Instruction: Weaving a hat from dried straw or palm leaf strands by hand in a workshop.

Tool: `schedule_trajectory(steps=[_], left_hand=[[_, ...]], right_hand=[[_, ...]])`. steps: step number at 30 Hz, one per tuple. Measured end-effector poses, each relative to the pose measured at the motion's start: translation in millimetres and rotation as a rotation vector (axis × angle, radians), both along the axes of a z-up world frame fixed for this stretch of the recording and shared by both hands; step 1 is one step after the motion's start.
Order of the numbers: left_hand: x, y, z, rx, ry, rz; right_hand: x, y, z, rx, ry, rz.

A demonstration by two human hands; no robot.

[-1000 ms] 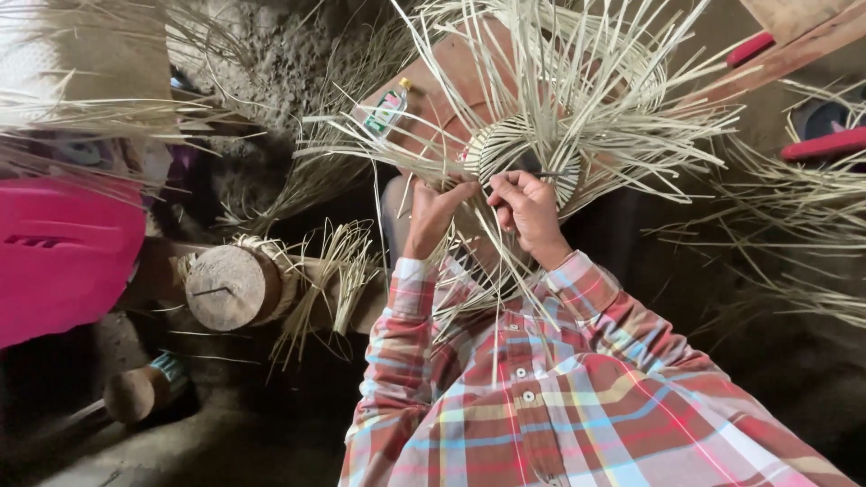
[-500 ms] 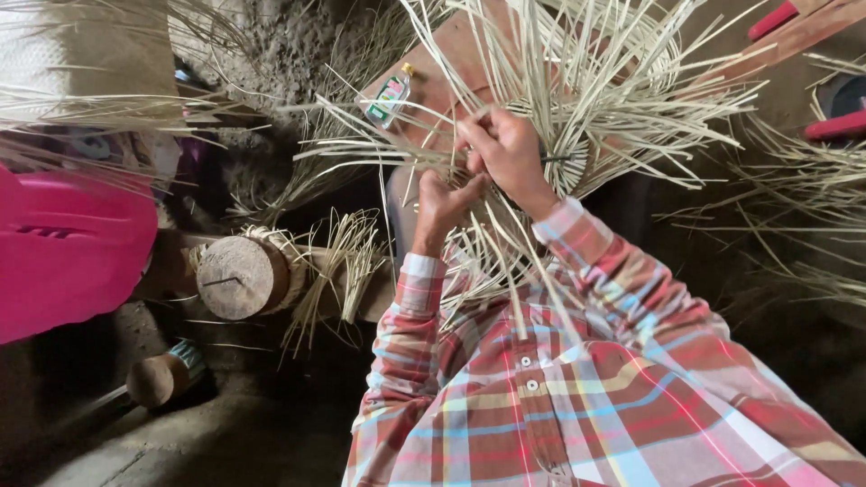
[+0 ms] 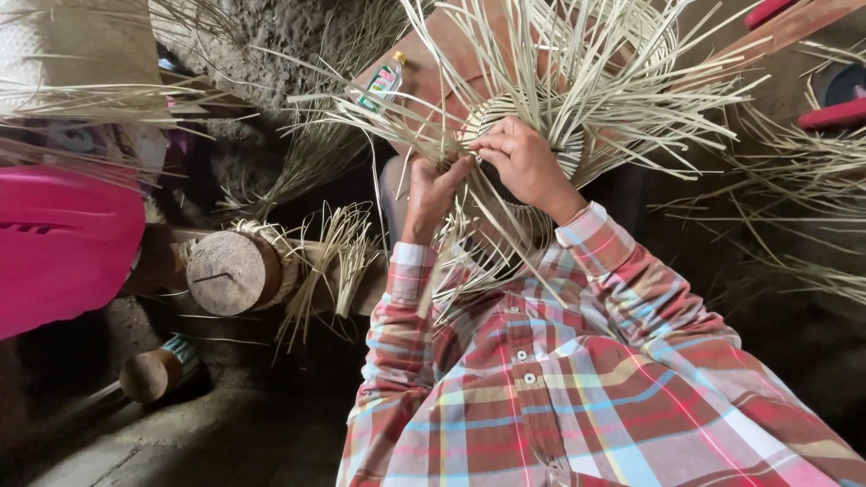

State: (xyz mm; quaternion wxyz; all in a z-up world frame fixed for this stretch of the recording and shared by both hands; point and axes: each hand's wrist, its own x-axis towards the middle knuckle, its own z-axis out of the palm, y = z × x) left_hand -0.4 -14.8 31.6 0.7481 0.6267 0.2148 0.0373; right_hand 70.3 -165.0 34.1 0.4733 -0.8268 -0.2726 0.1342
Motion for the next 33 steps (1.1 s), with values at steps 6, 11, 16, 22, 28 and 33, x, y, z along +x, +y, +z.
schedule_trajectory(steps=[6, 11, 16, 22, 28, 33], left_hand=[[-2.7, -6.9, -2.7, 0.207, -0.136, 0.029], [-7.9, -9.9, -2.2, 0.239, -0.179, 0.025], [-6.9, -5.0, -23.9, 0.271, -0.209, 0.004], [-8.3, -7.6, -16.0, 0.250, -0.192, 0.032], [-5.9, -3.6, -17.3, 0.244, -0.186, -0.001], [-4.1, -5.7, 1.3, 0.229, -0.152, 0.000]], right_hand=[[2.7, -0.1, -6.3, -0.087, -0.144, 0.105], [7.6, 0.2, -14.2, -0.037, -0.139, 0.155], [13.3, 6.4, 1.0, 0.030, -0.051, 0.098], [26.8, 15.2, 11.5, -0.100, 0.041, 0.117], [30.5, 7.9, 6.3, 0.086, 0.054, 0.210], [30.7, 8.3, -13.0, 0.056, -0.015, 0.229]])
